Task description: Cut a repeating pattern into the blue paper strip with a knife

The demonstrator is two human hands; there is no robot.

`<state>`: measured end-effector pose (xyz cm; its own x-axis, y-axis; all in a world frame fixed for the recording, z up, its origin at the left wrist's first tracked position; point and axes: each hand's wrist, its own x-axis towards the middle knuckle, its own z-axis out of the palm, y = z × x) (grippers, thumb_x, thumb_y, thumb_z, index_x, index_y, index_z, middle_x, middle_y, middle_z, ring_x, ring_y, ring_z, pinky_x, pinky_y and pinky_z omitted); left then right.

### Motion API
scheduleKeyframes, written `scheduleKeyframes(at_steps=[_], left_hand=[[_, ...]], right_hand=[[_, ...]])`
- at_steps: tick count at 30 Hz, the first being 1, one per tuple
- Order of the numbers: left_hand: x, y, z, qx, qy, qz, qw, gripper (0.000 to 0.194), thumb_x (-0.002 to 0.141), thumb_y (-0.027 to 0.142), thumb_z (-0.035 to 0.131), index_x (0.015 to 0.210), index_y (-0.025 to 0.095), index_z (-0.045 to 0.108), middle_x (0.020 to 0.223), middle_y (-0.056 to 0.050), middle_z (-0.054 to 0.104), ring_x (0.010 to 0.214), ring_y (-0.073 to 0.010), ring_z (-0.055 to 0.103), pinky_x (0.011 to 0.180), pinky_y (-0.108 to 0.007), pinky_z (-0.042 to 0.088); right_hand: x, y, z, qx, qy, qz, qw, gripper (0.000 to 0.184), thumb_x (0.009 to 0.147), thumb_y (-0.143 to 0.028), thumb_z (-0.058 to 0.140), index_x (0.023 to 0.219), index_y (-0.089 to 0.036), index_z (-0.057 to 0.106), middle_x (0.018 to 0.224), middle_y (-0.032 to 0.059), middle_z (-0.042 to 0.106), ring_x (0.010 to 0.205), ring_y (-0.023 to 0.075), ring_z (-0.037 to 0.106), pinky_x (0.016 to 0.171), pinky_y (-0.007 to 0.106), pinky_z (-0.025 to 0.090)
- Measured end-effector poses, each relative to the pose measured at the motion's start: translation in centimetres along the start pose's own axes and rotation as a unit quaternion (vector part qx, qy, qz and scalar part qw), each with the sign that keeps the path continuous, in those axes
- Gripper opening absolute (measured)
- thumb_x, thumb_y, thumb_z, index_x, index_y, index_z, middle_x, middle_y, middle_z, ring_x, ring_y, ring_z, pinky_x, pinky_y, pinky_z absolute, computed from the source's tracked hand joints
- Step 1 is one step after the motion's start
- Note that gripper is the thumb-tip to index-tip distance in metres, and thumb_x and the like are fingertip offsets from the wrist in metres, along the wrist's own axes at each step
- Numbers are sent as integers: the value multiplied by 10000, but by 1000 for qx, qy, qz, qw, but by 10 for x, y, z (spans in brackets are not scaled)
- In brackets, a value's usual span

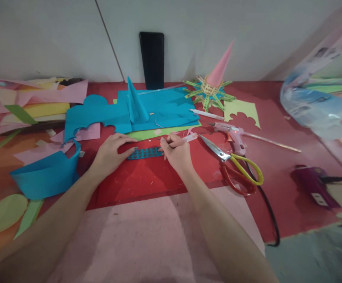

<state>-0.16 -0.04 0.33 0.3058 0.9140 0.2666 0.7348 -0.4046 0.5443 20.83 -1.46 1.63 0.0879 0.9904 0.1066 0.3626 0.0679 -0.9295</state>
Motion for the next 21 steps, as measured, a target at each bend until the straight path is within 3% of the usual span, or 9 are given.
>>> scheduleKeyframes(at_steps=[6,21], left_hand=[[0,0,0,1,0,2,1000,182,848,291,556,998,229,639,983,-25,589,951,-200,546,873,-344,422],[0,0,0,2,-2,-3,1000,176,845,289,561,991,229,639,981,-24,596,952,-199,549,876,-348,422]], right_hand=[[0,4,1,9,-1,-2,1000,314,812,-291,526,543,-237,375,343,-71,424,569,184,673,514,228,475],[0,0,-1,5,16,7,1000,319,765,-206,521,505,-230,338,358,-78,411,498,156,641,472,210,449]])
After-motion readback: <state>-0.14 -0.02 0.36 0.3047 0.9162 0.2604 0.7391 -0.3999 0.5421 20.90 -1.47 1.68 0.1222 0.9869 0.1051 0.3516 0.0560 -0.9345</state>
